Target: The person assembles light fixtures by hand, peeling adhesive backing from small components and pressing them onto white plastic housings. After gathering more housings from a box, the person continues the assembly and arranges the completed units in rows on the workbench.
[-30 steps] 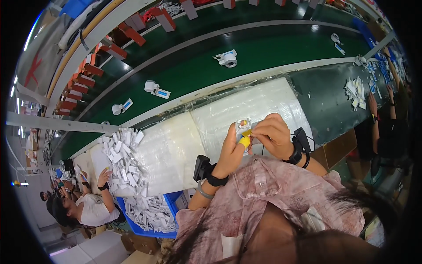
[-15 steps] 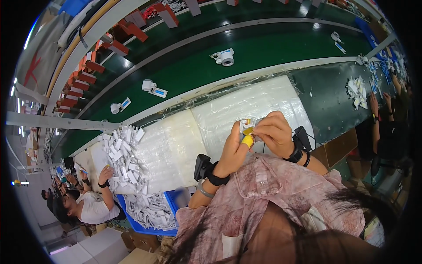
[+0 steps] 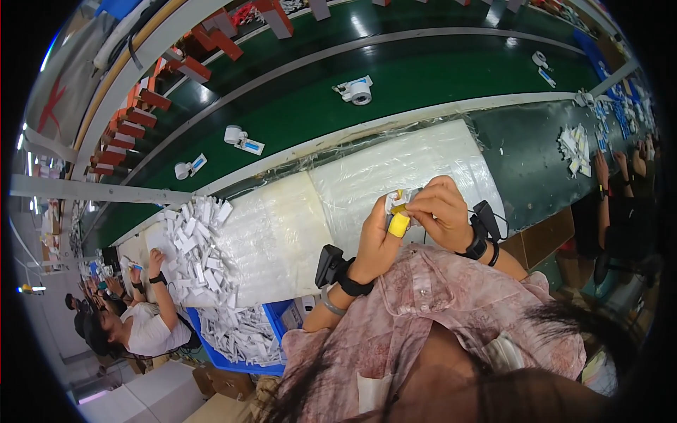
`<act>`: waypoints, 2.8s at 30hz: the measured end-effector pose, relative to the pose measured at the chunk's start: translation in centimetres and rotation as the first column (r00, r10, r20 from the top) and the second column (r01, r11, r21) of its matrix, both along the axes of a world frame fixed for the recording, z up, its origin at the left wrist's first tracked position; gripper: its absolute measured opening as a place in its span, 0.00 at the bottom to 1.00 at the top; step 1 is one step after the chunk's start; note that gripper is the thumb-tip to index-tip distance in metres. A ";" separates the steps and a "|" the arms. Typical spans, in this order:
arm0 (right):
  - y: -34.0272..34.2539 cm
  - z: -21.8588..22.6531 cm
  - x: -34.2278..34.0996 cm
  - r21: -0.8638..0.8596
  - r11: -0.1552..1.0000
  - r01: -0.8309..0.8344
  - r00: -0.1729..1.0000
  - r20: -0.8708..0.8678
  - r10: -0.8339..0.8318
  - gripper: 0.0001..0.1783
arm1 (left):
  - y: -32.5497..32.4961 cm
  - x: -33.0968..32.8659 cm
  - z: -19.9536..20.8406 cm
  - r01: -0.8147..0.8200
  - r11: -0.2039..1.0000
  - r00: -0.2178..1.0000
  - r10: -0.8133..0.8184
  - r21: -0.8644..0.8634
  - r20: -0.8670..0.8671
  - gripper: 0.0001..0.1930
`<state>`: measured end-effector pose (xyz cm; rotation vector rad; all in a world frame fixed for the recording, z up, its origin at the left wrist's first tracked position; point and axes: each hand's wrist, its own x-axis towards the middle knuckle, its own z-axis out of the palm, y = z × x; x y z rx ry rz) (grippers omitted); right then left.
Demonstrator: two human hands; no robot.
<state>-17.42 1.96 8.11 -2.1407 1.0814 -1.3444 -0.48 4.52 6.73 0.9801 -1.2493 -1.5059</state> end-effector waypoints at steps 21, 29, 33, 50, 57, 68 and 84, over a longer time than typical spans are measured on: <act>-0.5 -2.1 0.8 0.043 0.999 -0.027 0.997 0.067 0.024 0.12 | -0.5 0.6 -1.6 -0.040 0.998 0.983 0.047 -0.045 0.180 0.14; -2.1 -4.0 1.6 0.186 0.982 -0.034 0.996 -0.072 0.049 0.13 | -5.0 3.2 -5.8 -0.006 0.949 0.997 0.031 0.315 -0.073 0.16; -2.7 -5.8 1.3 0.326 0.944 -0.046 0.992 -0.095 0.081 0.14 | -10.4 7.3 -8.8 -0.178 0.935 0.984 0.179 0.306 0.027 0.14; -31.2 -16.6 17.5 0.083 0.996 0.025 0.886 -0.462 0.017 0.17 | -16.0 18.8 -21.1 -0.439 0.802 0.518 0.594 -0.404 0.615 0.27; -36.7 -19.8 21.9 0.198 0.948 0.248 0.523 -0.852 0.041 0.17 | -5.9 12.3 -19.5 -0.451 0.806 0.522 0.587 -0.383 0.619 0.20; -29.7 -16.9 14.5 0.780 0.544 -0.310 0.948 0.210 0.238 0.20 | -7.7 11.9 -15.2 -0.496 0.858 0.752 0.501 -0.132 0.429 0.27; -10.7 -3.3 2.8 0.767 0.003 -0.642 0.692 0.578 0.434 0.28 | -4.5 8.2 -2.9 -0.019 0.976 0.998 0.006 0.217 0.057 0.25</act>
